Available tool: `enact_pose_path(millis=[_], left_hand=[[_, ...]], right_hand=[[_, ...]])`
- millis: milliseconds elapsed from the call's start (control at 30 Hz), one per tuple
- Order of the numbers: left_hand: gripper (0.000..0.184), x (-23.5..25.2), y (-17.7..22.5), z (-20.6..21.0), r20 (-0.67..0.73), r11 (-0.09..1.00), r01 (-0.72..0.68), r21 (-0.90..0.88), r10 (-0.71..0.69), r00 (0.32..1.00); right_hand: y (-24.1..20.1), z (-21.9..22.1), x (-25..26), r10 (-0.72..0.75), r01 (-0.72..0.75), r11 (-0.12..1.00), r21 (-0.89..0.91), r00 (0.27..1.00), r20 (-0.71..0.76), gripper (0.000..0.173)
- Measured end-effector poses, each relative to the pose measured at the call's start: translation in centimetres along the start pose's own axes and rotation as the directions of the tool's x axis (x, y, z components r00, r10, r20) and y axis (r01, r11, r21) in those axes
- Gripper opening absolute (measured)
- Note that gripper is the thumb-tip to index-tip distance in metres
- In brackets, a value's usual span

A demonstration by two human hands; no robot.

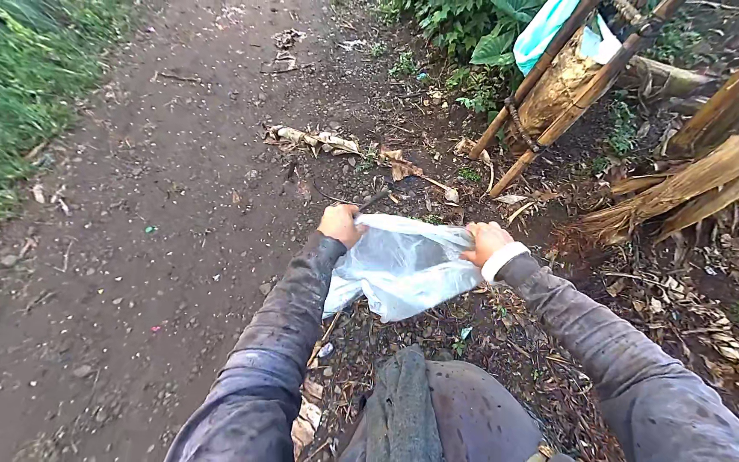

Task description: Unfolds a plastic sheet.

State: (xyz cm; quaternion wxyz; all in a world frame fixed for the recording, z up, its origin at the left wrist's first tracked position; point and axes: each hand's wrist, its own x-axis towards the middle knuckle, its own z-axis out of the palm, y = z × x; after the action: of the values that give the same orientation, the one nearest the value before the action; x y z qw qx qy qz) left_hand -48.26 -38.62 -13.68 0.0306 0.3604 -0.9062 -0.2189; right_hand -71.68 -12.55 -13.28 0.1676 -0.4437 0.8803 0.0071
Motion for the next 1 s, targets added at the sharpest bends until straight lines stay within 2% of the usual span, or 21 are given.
enact_pose_path(millis=[33,100,200,233,267,300,333,400,433,467,500,533,567,600,633,700,767,833,900,967,1000], left_hand=[[0.038,-0.4,1.0,0.0,0.030,0.999,-0.037,-0.035,0.039,0.999],[0.046,-1.1,1.2,0.3,0.109,0.984,-0.092,-0.154,0.110,0.988],[0.038,-2.5,-5.2,2.6,0.093,0.928,-0.103,-0.358,0.145,0.985],[0.039,-3.5,-8.5,4.0,0.089,0.966,-0.033,-0.255,0.058,0.994],[0.043,-4.7,-11.8,5.8,0.102,0.996,0.070,-0.054,-0.064,0.993],[0.048,-6.2,-14.6,8.4,0.104,0.972,0.197,0.126,-0.211,0.972],[0.056,-8.0,-16.3,11.5,0.075,0.936,0.297,0.190,-0.315,0.946],[0.069,-9.4,-13.5,12.3,0.217,0.919,0.387,0.081,-0.395,0.893],[0.077,-10.1,-10.8,12.1,0.292,0.898,0.412,-0.152,-0.357,0.887],[0.087,-11.0,-7.8,12.5,0.379,0.771,0.468,-0.433,-0.315,0.870],[0.096,-11.5,-4.8,13.2,0.430,0.597,0.517,-0.614,-0.296,0.853],[0.103,-11.5,-2.3,14.5,0.417,0.505,0.536,-0.677,-0.336,0.844],[0.104,-11.2,-0.7,16.3,0.338,0.509,0.524,-0.683,-0.416,0.844],[0.094,-10.8,0.1,17.8,0.245,0.516,0.504,-0.693,-0.488,0.838],[0.073,-10.3,0.0,19.0,0.169,0.507,0.478,-0.717,-0.539,0.825],[0.043,-10.3,-1.5,20.2,0.126,0.489,0.471,-0.734,-0.583,0.802],[0.034,-11.9,-4.2,20.4,0.153,0.535,0.538,-0.651,-0.601,0.784],[0.031,-15.0,-8.0,21.4,0.147,0.635,0.589,-0.499,-0.608,0.780],[0.028,-19.3,-11.5,23.4,0.170,0.677,0.665,-0.315,-0.649,0.741],[0.027,-24.1,-14.5,25.1,0.243,0.616,0.755,-0.226,-0.715,0.656],[0.028,-25.7,-15.7,25.5,0.293,0.604,0.765,-0.224,-0.707,0.644]], right_hand=[[-1.1,-0.5,-0.5,-0.007,0.008,1.000,0.022,0.999,-0.037,0.058],[-2.1,-1.5,-0.4,0.010,-0.002,0.994,0.110,0.998,-0.068,0.045],[0.7,-1.5,2.1,0.052,-0.038,0.977,0.209,0.997,-0.058,0.038],[1.9,-1.2,2.7,0.079,-0.067,0.974,0.217,0.996,-0.047,0.038],[2.8,-1.1,3.0,0.116,-0.106,0.969,0.225,0.993,-0.035,0.037],[3.4,-0.9,3.1,0.153,-0.139,0.959,0.248,0.988,-0.034,0.036],[3.6,-0.5,2.7,0.184,-0.172,0.947,0.271,0.983,-0.022,0.036],[3.0,-0.3,2.4,0.235,-0.218,0.913,0.345,0.972,-0.008,0.037],[2.4,0.0,2.2,0.250,-0.232,0.892,0.389,0.968,0.004,0.038],[1.9,0.6,1.9,0.249,-0.237,0.867,0.438,0.968,0.030,0.041],[1.3,0.9,1.6,0.227,-0.225,0.837,0.498,0.972,0.058,0.044],[0.6,0.9,1.2,0.190,-0.211,0.802,0.559,0.977,0.096,0.046],[0.0,1.1,0.7,0.135,-0.190,0.762,0.619,0.982,0.135,0.045],[-0.5,1.4,0.2,0.058,-0.179,0.707,0.684,0.979,0.197,0.043],[-0.8,1.6,-0.3,-0.031,-0.190,0.644,0.741,0.961,0.273,0.039],[0.1,2.3,-1.1,-0.113,-0.213,0.576,0.789,0.935,0.335,0.026],[2.8,4.1,-1.2,0.030,-0.189,0.722,0.666,0.970,0.242,0.021],[6.1,7.1,-1.2,0.201,-0.239,0.900,0.366,0.970,0.139,0.027],[9.0,11.3,-2.6,0.341,-0.359,0.913,0.194,0.932,0.119,0.033],[10.9,14.9,-4.8,0.454,-0.474,0.870,0.137,0.878,0.153,0.038],[11.3,16.2,-5.5,0.482,-0.509,0.848,0.144,0.856,0.186,0.040]])
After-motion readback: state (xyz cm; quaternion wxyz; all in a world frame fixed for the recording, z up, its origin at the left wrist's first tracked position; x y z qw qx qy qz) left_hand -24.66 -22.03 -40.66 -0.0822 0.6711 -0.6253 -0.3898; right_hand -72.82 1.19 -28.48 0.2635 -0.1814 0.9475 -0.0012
